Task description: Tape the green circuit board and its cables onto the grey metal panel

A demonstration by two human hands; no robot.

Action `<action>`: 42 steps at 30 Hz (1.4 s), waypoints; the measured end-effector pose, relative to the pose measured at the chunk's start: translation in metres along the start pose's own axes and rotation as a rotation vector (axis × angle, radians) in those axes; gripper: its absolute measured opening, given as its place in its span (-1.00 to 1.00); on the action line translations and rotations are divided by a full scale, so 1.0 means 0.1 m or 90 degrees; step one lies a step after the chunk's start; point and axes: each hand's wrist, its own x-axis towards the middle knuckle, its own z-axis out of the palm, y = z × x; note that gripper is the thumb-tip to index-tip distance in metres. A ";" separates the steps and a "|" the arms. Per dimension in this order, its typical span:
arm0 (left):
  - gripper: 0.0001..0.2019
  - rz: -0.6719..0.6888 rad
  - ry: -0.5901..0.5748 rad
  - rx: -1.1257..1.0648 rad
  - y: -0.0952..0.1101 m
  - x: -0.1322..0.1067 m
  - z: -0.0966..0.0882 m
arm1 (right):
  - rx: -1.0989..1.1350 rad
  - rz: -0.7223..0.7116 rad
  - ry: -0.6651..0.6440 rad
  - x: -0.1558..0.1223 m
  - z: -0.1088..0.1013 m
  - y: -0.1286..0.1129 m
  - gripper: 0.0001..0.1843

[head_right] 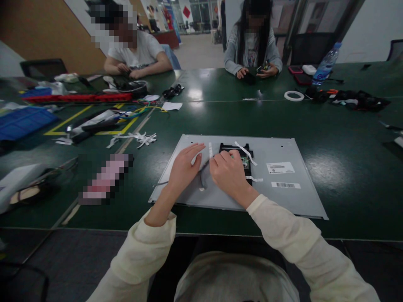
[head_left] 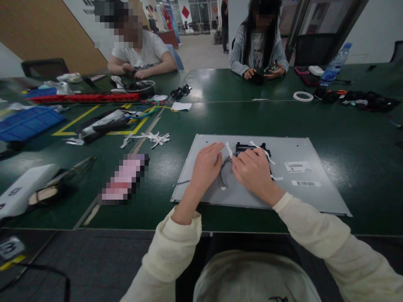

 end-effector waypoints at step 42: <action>-0.47 -0.056 -0.311 0.129 -0.09 0.02 0.14 | 0.060 -0.054 -0.108 -0.24 -0.03 -0.24 -0.79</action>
